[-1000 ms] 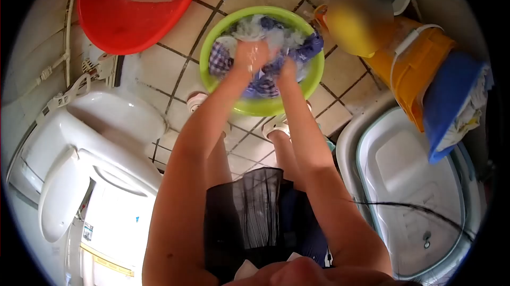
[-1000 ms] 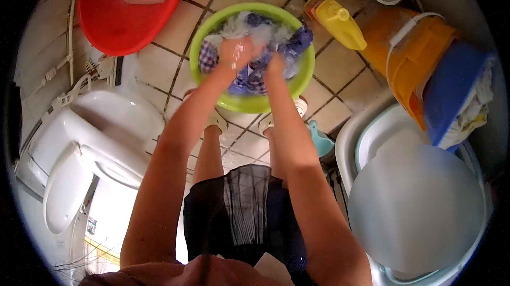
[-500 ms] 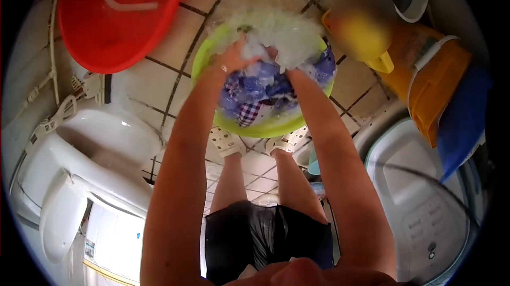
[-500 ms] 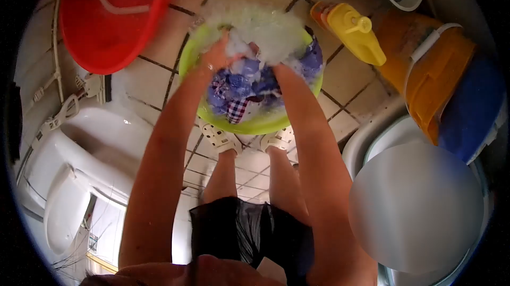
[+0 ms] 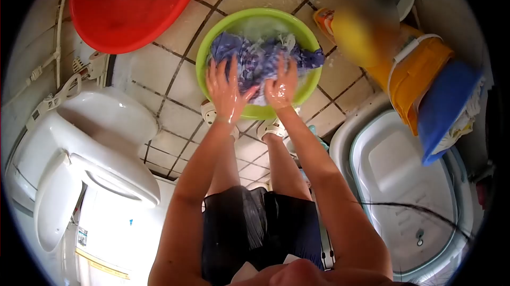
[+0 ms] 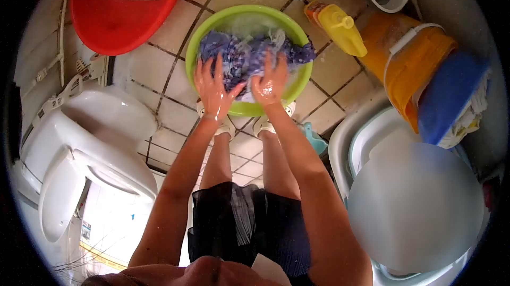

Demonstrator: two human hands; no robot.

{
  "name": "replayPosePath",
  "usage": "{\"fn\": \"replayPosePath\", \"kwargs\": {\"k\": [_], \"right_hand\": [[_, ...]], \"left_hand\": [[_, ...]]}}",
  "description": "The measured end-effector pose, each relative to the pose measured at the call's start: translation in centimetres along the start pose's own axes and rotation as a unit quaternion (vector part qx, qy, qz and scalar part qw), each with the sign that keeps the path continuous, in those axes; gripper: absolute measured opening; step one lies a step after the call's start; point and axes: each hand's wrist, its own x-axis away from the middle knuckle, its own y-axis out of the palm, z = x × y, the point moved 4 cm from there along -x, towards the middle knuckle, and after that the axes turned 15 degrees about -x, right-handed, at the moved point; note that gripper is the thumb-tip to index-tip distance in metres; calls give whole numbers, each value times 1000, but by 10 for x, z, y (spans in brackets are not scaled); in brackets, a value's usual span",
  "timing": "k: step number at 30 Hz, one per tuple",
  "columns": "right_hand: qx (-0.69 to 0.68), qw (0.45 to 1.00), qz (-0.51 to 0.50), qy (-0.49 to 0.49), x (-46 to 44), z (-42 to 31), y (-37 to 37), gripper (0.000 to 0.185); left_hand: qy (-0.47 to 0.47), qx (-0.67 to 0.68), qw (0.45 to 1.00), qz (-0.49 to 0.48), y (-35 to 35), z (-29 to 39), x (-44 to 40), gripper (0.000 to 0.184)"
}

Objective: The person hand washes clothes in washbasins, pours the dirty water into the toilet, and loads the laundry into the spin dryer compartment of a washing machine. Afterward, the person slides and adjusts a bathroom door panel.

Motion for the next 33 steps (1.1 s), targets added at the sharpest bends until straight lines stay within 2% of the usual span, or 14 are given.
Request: {"fn": "replayPosePath", "kwargs": {"k": [3,6,8,11,12,13,16,18,21,23,25,28,31,33], "right_hand": [[56,995,-77,-12,-26,20,32,68],[29,990,-141,10,-52,88,71,48],[15,981,-191,19,-61,123,83,40],[61,983,-138,100,-76,86,57,34],[87,984,-91,129,-93,67,44,32],[-90,970,-32,221,-83,82,41,32],[-407,821,70,394,-15,77,5,54],[-126,963,179,157,-2,44,-62,60],[132,948,266,112,2,61,-79,61],[32,965,103,238,-8,70,-87,34],[104,961,60,251,-7,83,-88,20],[50,990,115,65,25,24,-99,9],[-42,997,-45,53,60,-6,-83,31],[-154,956,7,249,71,20,-71,49]], "left_hand": [[111,-110,988,-5,65,-23,-23,84],[82,-70,992,-62,128,-41,-64,82],[109,-145,982,-55,150,-45,-96,64],[123,-75,928,-342,108,0,-137,51],[142,-113,941,-284,98,12,-135,46],[161,-146,949,-228,95,26,-120,41],[205,-147,967,-30,26,53,-45,23],[199,-87,976,12,-7,53,19,22],[54,66,985,-147,-12,37,58,38],[-42,27,998,40,-34,21,4,69],[-35,-87,995,-42,-11,23,-37,73],[22,-133,982,-131,50,22,-89,52],[142,-108,971,-159,25,53,-98,33],[129,-32,986,-101,-30,68,-54,24]]}}
